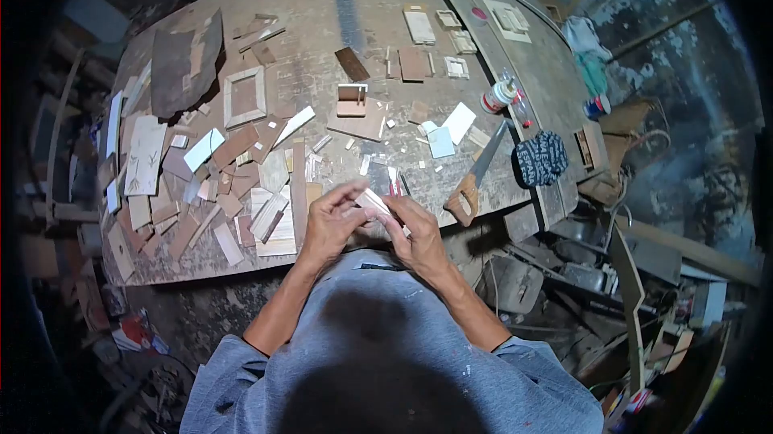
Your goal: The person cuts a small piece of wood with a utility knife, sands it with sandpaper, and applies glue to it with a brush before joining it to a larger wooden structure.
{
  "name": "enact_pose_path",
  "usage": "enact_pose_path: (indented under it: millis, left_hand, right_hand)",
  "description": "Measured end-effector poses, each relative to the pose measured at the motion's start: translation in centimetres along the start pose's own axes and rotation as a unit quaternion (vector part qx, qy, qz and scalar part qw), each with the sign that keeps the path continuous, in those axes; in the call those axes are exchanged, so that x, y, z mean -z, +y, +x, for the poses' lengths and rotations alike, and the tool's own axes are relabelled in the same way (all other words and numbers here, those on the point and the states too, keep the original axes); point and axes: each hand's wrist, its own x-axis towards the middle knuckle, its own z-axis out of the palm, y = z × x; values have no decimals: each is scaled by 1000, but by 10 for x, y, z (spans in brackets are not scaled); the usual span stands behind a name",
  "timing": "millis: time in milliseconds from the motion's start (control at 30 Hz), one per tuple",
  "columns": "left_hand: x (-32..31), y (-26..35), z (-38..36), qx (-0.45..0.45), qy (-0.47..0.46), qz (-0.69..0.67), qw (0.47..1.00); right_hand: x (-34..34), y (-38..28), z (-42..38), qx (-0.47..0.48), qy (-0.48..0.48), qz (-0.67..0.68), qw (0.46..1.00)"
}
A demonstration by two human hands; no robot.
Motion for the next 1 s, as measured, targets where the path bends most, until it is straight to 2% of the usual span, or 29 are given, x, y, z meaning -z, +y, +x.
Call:
enact_pose_path:
  millis: [67,167,200,300,400,600,700,800,900,1000]
  left_hand:
    - [6,13,-3,-49,-7,47,998]
    - [27,33,-4,-119,-117,216,962]
    - [28,42,-8,-106,-112,219,963]
    - [36,49,-14,-145,-95,265,949]
    - [36,53,-18,-133,-82,206,966]
    - [50,46,-25,-139,-75,190,969]
    - [49,37,-24,-108,-58,103,987]
    - [50,7,-9,-86,-33,-4,996]
    - [63,-51,22,26,-11,59,998]
    - [77,-122,56,85,7,142,986]
  right_hand:
    - [-3,-6,-4,-2,-13,6,1000]
    - [-6,-17,-5,0,-9,20,1000]
    - [-7,-20,-6,0,-21,22,1000]
    - [-12,-40,-4,0,17,20,1000]
    - [-15,-44,0,96,20,-71,993]
    - [-29,-53,5,70,2,-32,997]
    - [-36,-43,1,34,-9,4,999]
    - [-47,-31,-6,-101,1,68,993]
    - [-62,38,-31,-330,-10,113,937]
    - [-75,147,-73,-367,33,-60,928]
